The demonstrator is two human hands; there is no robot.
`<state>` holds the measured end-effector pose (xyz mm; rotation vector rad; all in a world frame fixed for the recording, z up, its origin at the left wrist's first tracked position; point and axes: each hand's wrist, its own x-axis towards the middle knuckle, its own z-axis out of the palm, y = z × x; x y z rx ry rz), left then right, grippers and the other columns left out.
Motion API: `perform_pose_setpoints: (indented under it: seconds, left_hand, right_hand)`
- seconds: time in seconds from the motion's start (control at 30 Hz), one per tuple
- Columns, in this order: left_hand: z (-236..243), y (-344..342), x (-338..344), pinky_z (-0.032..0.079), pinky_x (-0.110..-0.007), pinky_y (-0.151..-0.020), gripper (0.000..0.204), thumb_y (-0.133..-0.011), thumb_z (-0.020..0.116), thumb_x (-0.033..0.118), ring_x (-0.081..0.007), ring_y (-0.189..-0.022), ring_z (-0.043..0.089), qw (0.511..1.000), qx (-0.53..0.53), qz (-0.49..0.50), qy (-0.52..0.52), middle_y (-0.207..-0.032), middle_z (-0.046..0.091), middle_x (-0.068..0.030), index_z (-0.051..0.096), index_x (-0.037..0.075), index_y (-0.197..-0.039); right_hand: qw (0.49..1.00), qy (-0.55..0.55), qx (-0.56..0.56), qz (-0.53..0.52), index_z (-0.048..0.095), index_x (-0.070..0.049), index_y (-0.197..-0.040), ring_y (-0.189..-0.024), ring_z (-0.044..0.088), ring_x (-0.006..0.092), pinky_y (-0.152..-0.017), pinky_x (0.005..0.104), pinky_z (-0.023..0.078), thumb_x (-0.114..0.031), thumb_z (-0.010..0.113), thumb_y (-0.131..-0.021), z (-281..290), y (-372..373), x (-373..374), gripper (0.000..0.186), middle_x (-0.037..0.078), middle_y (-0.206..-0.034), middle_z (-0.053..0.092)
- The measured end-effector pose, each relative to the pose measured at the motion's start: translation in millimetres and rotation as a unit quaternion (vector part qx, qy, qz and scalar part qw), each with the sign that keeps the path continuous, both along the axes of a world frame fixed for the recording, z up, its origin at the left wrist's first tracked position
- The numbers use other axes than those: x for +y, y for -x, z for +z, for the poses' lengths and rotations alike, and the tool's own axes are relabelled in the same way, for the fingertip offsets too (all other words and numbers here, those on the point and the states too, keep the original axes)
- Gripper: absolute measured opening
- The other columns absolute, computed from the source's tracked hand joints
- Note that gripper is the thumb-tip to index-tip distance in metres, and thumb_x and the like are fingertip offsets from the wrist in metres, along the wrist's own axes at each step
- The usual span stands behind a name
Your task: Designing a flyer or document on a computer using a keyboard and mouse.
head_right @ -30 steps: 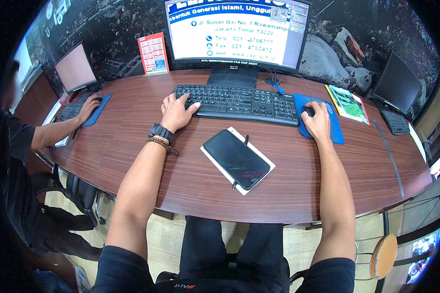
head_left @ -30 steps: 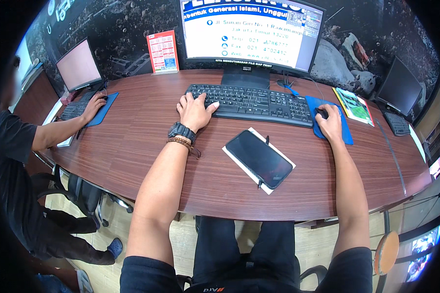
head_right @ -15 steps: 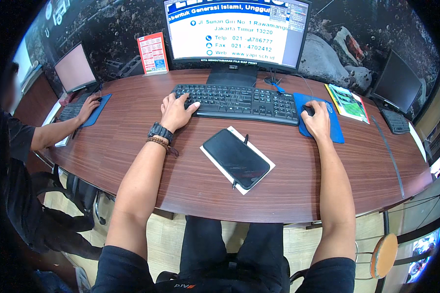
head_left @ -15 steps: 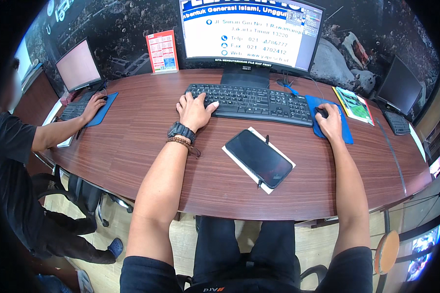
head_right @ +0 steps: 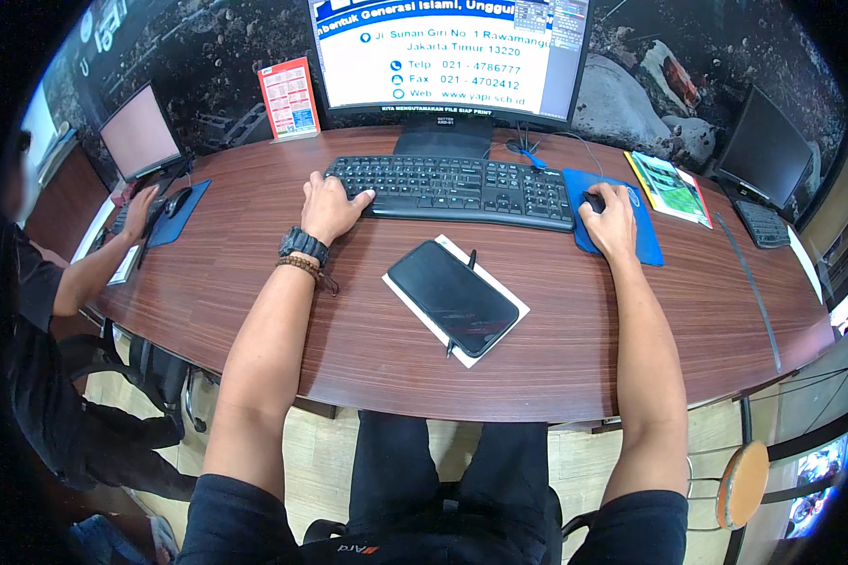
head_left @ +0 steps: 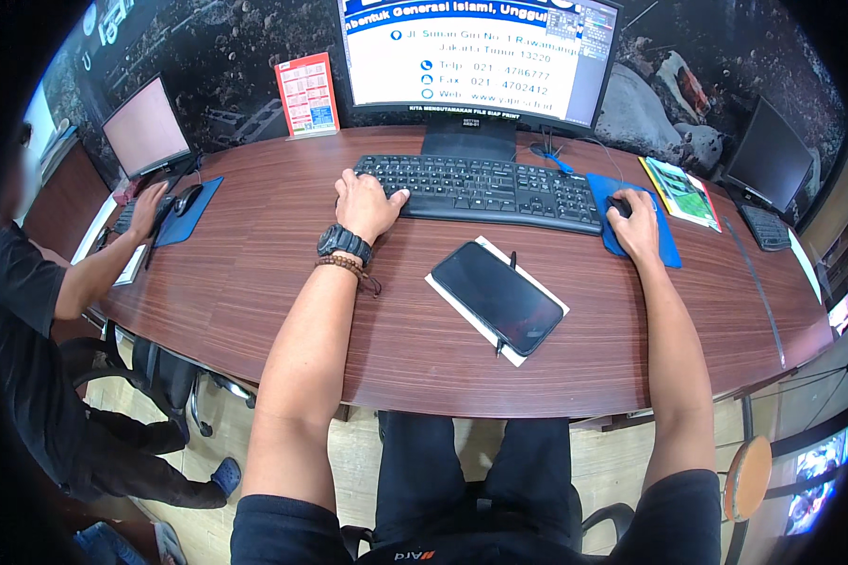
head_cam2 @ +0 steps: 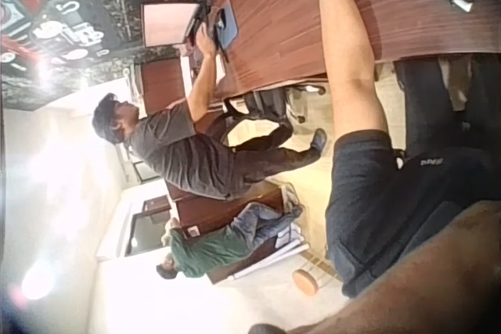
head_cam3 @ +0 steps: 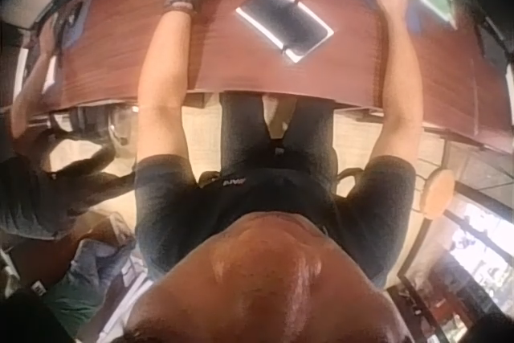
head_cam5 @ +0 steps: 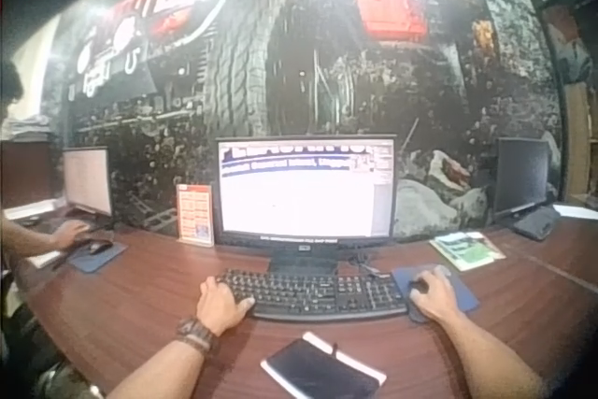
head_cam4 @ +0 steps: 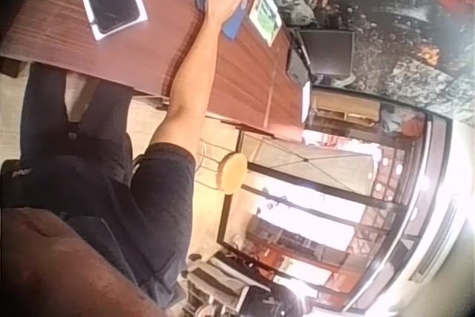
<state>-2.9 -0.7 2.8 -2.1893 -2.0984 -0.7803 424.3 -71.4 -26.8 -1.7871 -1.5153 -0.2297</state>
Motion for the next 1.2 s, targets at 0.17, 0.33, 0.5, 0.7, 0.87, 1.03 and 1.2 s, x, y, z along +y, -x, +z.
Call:
perform_pose_setpoints:
  seconds: [0.17, 0.33, 0.5, 0.7, 0.87, 1.03, 1.2]
  left_hand:
    - [1.9, 1.6, -0.2, 0.050, -0.048, -0.097, 0.061, -0.084, 0.075, 0.044, -0.0407, -0.117, 0.050, 1.000, 0.011, -0.003, 0.016, -0.124, 0.051, -0.0260, 0.065, -0.013, -0.105]
    - [2.1, 1.9, -0.9, 0.050, -0.048, -0.097, 0.060, -0.084, 0.075, 0.045, -0.0411, -0.117, 0.050, 1.000, 0.009, 0.000, 0.016, -0.124, 0.051, -0.0268, 0.066, -0.012, -0.103]
    - [-1.5, 1.5, 1.7, 0.050, -0.048, -0.096, 0.061, -0.083, 0.075, 0.045, -0.0415, -0.115, 0.051, 1.000, 0.013, -0.005, 0.000, -0.122, 0.052, -0.0274, 0.067, -0.012, -0.102]
    - [-1.5, 3.7, 1.9, 0.050, -0.048, -0.096, 0.061, -0.082, 0.076, 0.045, -0.0421, -0.114, 0.051, 1.000, 0.013, -0.005, -0.012, -0.122, 0.052, -0.0277, 0.067, -0.012, -0.101]
    - [-0.9, 2.8, 1.9, 0.049, -0.048, -0.098, 0.061, -0.083, 0.076, 0.044, -0.0429, -0.115, 0.050, 1.000, 0.010, -0.002, -0.004, -0.122, 0.052, -0.0283, 0.067, -0.013, -0.101]
    - [-0.5, 3.5, 0.5, 0.049, -0.048, -0.098, 0.061, -0.083, 0.075, 0.044, -0.0429, -0.116, 0.050, 1.000, 0.009, -0.005, -0.001, -0.123, 0.052, -0.0284, 0.067, -0.013, -0.102]
    - [0.2, 1.0, -0.3, 0.049, -0.048, -0.097, 0.062, -0.083, 0.076, 0.044, -0.0425, -0.117, 0.050, 1.000, 0.010, -0.007, 0.008, -0.123, 0.051, -0.0278, 0.065, -0.013, -0.105]
  right_hand:
    - [1.000, -0.001, -0.001, 0.000, 0.068, -0.007, -0.108, -0.110, 0.060, 0.0365, -0.096, 0.0427, 0.048, -0.021, 0.064, -0.078, 0.2, 1.7, -0.5, 0.033, 0.018, -0.117, 0.060]
    - [1.000, 0.005, 0.007, -0.002, 0.068, -0.007, -0.108, -0.110, 0.060, 0.0364, -0.096, 0.0428, 0.048, -0.021, 0.065, -0.078, 1.7, 4.0, -1.6, 0.033, 0.018, -0.117, 0.060]
    - [1.000, 0.004, 0.003, -0.001, 0.068, -0.008, -0.109, -0.111, 0.059, 0.0356, -0.097, 0.0428, 0.047, -0.022, 0.064, -0.079, -0.3, 0.5, -0.9, 0.033, 0.017, -0.115, 0.060]
    - [1.000, 0.010, 0.004, -0.005, 0.068, -0.008, -0.109, -0.112, 0.058, 0.0349, -0.097, 0.0430, 0.047, -0.022, 0.064, -0.079, -0.4, 1.7, -0.1, 0.034, 0.016, -0.118, 0.059]
    - [1.000, 0.016, 0.003, -0.010, 0.068, -0.009, -0.109, -0.113, 0.058, 0.0342, -0.098, 0.0429, 0.047, -0.023, 0.063, -0.079, 0.8, 2.3, -1.7, 0.033, 0.015, -0.118, 0.059]
    - [1.000, 0.016, 0.005, -0.014, 0.068, -0.009, -0.109, -0.113, 0.058, 0.0342, -0.097, 0.0430, 0.047, -0.024, 0.063, -0.079, 2.8, 5.7, -3.2, 0.034, 0.014, -0.118, 0.059]
    - [1.000, 0.008, 0.000, -0.016, 0.067, -0.008, -0.109, -0.112, 0.059, 0.0346, -0.096, 0.0434, 0.048, -0.023, 0.063, -0.079, 1.2, 3.2, -2.9, 0.034, 0.015, -0.117, 0.060]
